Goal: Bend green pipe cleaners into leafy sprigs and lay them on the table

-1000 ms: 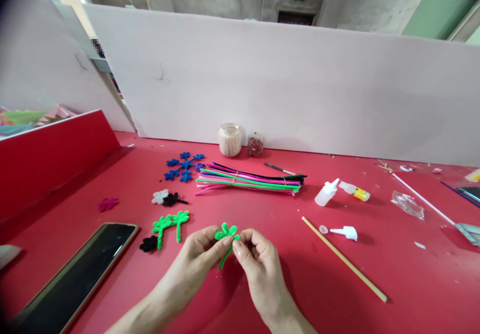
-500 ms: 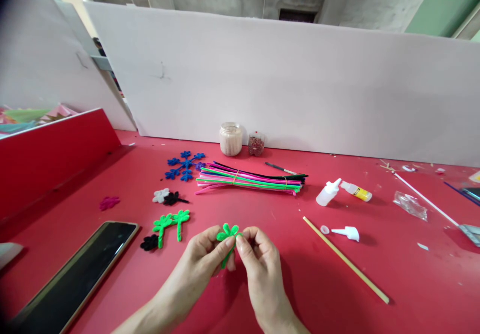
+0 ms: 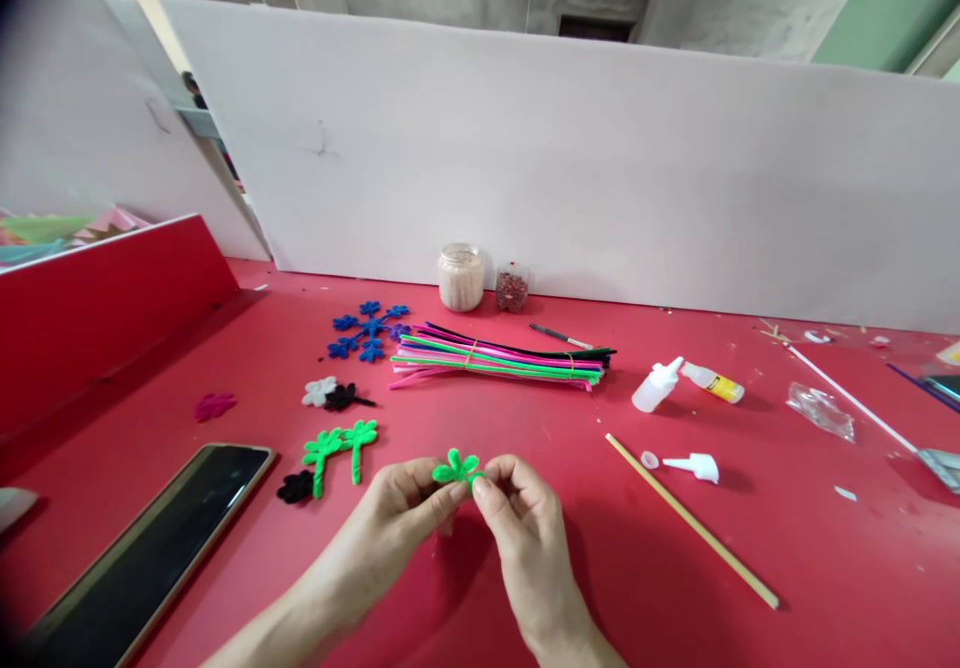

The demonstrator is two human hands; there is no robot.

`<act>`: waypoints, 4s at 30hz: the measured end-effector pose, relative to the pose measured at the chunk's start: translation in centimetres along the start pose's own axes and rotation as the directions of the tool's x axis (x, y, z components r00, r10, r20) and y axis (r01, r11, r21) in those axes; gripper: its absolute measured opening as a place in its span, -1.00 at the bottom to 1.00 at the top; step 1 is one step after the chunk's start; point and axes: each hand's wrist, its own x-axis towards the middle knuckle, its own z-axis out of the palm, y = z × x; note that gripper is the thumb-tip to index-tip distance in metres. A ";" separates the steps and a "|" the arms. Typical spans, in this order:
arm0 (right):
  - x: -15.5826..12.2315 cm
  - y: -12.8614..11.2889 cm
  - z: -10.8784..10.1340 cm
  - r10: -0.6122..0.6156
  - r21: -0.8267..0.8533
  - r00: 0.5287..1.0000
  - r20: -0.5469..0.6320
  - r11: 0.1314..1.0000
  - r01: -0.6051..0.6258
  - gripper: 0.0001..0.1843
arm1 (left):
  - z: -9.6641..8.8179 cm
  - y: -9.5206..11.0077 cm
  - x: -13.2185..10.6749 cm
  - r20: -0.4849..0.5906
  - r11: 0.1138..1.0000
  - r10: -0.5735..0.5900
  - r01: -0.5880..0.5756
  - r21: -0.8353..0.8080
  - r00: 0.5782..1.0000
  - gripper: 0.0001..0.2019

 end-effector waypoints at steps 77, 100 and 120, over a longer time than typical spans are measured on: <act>-0.3 -0.9 0.0 -0.136 -0.363 0.987 0.083 0.919 0.157 -0.83 | 0.4 0.6 -0.4 -0.030 0.970 -0.025 0.017 -0.243 0.999 -0.86; 0.2 -0.5 -0.5 -0.010 -0.196 0.995 0.096 0.980 0.029 -0.79 | 0.6 -0.5 -0.2 -0.060 0.996 0.026 -0.031 -0.084 0.998 -0.75; 0.3 -1.0 -0.9 -0.047 -0.273 0.992 0.118 0.959 0.078 -0.77 | 0.0 0.4 -0.1 0.057 0.987 -0.041 0.049 -0.153 0.998 -0.81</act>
